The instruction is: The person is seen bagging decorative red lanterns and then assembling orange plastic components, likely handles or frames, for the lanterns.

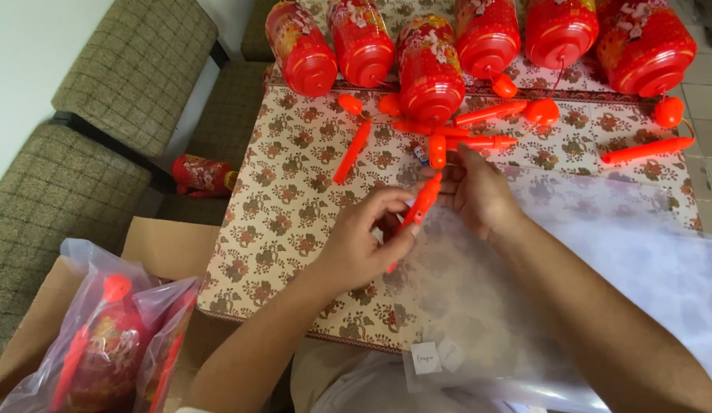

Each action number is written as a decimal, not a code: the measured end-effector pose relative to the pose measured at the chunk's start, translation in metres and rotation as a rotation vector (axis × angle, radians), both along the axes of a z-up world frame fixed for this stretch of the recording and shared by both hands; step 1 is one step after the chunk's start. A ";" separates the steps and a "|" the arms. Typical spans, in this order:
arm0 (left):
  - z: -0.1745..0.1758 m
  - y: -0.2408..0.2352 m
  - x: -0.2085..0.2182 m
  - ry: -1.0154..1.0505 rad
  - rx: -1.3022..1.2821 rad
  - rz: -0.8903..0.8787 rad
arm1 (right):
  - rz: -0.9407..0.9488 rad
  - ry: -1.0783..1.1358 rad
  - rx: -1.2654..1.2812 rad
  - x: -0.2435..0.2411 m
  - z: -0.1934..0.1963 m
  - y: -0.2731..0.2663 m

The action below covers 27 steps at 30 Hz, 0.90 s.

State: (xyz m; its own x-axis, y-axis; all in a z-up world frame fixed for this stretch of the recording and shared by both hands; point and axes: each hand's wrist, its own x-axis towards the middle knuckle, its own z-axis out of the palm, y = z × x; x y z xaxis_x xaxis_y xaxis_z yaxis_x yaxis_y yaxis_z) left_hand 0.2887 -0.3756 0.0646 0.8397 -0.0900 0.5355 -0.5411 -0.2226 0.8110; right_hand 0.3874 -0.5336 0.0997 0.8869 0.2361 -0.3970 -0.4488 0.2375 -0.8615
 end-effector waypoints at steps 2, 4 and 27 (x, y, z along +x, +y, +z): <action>0.012 -0.004 -0.011 0.011 -0.009 -0.013 | 0.061 0.003 0.078 0.021 -0.037 -0.008; 0.017 -0.009 -0.020 0.026 -0.018 -0.028 | 0.120 0.010 0.155 0.028 -0.050 -0.010; 0.032 -0.017 -0.048 0.447 0.266 -0.230 | 0.228 -0.465 -0.157 0.018 -0.025 -0.014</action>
